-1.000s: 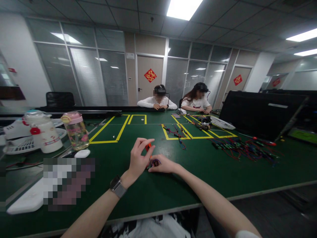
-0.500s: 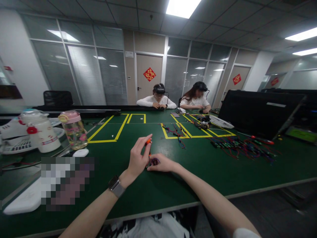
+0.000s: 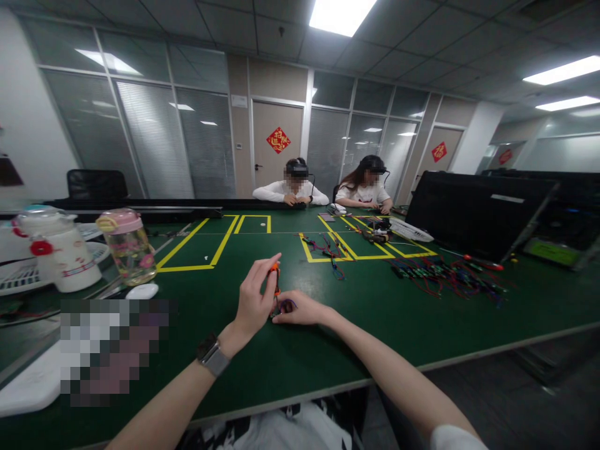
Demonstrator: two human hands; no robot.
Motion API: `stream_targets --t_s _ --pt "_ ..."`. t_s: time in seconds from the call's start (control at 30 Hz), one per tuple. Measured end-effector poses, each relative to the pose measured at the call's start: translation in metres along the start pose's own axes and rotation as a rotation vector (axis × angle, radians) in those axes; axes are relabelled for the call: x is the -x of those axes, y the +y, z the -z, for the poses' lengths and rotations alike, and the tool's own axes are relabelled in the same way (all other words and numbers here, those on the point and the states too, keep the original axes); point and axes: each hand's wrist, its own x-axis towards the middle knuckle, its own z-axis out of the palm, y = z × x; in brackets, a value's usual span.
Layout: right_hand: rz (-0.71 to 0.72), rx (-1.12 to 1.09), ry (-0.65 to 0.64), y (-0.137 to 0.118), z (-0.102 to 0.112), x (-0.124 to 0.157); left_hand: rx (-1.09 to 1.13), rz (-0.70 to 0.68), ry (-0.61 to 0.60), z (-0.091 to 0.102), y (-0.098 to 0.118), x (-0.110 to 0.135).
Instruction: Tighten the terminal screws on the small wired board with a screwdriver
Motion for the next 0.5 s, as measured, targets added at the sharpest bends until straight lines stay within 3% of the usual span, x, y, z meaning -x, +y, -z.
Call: stream_targets --t_s 0.17,0.5 --pt "0.006 0.013 0.010 0.0003 0.0002 0.0004 -0.075 -0.049 0.060 0.0005 0.0020 -0.0022" --pt "0.020 0.006 0.010 0.0004 0.0000 0.0002 -0.008 0.001 -0.011 0.0003 0.0013 -0.0007"
